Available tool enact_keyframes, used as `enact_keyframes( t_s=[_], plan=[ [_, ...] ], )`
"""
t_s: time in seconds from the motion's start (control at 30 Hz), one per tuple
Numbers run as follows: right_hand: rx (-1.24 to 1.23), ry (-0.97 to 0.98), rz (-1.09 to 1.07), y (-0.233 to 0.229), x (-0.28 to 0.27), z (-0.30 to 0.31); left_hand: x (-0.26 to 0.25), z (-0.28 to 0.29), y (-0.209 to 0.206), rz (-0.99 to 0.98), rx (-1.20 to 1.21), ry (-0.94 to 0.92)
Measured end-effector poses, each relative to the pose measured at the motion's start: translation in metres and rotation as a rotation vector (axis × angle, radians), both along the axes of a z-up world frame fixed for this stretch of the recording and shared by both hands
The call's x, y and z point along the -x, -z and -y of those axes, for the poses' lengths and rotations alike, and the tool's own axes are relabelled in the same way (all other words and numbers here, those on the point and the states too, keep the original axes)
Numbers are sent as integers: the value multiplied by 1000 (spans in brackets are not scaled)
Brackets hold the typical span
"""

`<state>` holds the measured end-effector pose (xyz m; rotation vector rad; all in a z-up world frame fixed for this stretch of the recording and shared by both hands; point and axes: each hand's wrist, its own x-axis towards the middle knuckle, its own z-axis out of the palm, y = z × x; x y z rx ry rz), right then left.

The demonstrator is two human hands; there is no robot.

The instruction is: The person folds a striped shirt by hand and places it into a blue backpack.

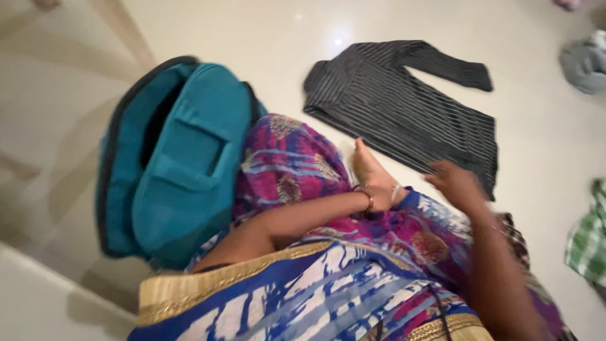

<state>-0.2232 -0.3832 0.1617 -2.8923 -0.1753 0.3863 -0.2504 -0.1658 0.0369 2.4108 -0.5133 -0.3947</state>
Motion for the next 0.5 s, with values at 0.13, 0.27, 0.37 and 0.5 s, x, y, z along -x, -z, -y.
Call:
enact_keyframes(
  t_s=[0.13, 0.27, 0.37, 0.5],
  plan=[
    [-227, -279, -153, 147, -37, -17, 77, 23, -71, 165, -67, 69],
    [-382, 243, -550, 183, -26, -37, 84, 2, -55, 291, -46, 452],
    [-158, 41, -227, 183, -1, -58, 49, -15, 2, 324, -250, 463],
    [-131, 66, -227, 184, 18, -64, 47, -14, 43, 715, 153, 425]
  ],
)
